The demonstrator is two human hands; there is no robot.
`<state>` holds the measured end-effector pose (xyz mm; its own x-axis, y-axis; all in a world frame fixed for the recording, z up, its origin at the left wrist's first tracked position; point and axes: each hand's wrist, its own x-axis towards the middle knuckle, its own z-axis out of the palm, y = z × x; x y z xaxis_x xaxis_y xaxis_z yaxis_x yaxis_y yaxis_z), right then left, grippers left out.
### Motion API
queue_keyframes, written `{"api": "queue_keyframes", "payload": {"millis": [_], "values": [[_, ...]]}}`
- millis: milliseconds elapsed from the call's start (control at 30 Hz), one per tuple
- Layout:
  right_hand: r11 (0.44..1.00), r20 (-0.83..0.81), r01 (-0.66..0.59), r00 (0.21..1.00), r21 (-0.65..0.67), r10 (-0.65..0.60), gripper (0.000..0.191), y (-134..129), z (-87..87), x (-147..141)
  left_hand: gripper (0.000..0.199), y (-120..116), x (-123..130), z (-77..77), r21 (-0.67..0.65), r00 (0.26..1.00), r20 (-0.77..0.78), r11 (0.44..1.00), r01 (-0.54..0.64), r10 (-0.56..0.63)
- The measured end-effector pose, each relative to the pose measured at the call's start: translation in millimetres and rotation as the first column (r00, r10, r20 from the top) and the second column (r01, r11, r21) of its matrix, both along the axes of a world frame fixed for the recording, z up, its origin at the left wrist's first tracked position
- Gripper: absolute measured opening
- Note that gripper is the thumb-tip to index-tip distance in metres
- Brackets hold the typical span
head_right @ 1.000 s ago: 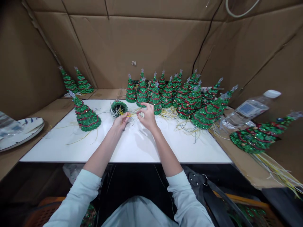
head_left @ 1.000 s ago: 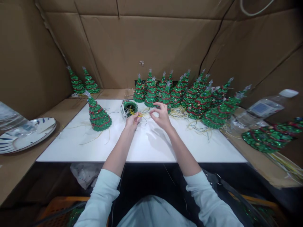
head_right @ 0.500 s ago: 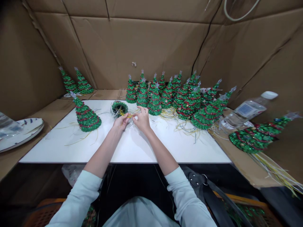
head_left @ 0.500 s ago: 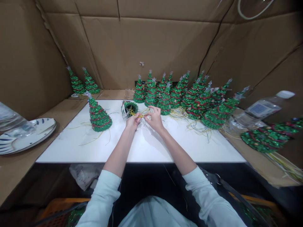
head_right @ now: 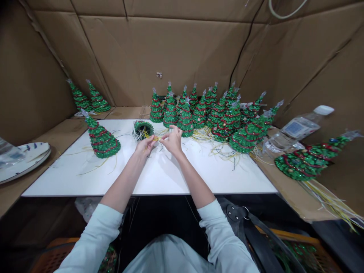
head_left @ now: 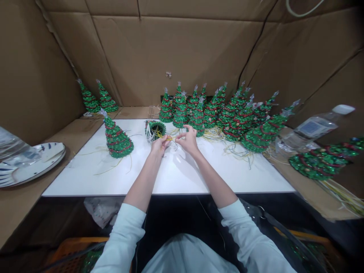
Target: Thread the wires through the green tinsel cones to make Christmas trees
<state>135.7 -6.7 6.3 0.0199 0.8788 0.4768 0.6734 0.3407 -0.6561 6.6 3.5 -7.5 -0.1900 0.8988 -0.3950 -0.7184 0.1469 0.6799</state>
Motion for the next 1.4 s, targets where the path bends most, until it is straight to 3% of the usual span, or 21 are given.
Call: {"api": "queue_keyframes", "payload": {"millis": [367,467,567,667,767,867,1200,1400], "values": [[0.994,-0.085,0.097,0.991,-0.044,-0.1,0.007,0.6,7.5,30.0,0.013,0.8,-1.7,0.7,0.01,1.0,-0.011,1.0,0.009,-0.009],[0.993,-0.055,0.113,0.992,0.023,-0.111,0.027,-4.3,8.8,27.0,0.013,1.6,-1.6,-1.6,0.016,1.0,-0.01,1.0,-0.001,0.001],[0.993,0.119,-0.025,0.993,0.117,0.01,0.047,-10.7,7.4,12.1,0.012,2.1,-1.7,-3.6,0.005,1.0,0.001,1.0,-0.007,0.007],[0.978,0.302,-0.171,0.945,0.12,0.128,0.029,-13.9,3.4,-2.9,0.01,2.3,-2.2,-5.3,0.023,1.0,0.008,1.0,0.003,-0.003],[0.976,0.366,-0.18,0.922,0.124,0.123,0.012,-11.8,-0.7,-8.4,0.011,2.1,-2.6,-6.2,0.044,1.0,0.003,0.999,0.028,-0.028],[0.973,0.386,-0.177,0.916,0.147,0.108,0.01,-9.0,-2.4,-6.4,0.011,1.7,-2.2,-5.8,0.044,1.0,-0.01,0.999,0.03,-0.029],[0.976,0.354,-0.153,0.931,0.152,0.091,0.007,-11.9,3.0,-2.8,0.012,2.3,1.6,-3.0,0.017,1.0,-0.008,1.0,-0.016,0.016],[0.984,0.179,-0.05,0.984,0.171,0.019,0.01,-14.1,10.5,24.7,0.012,4.4,-1.5,-3.6,0.014,1.0,-0.011,1.0,-0.017,0.017]]}}
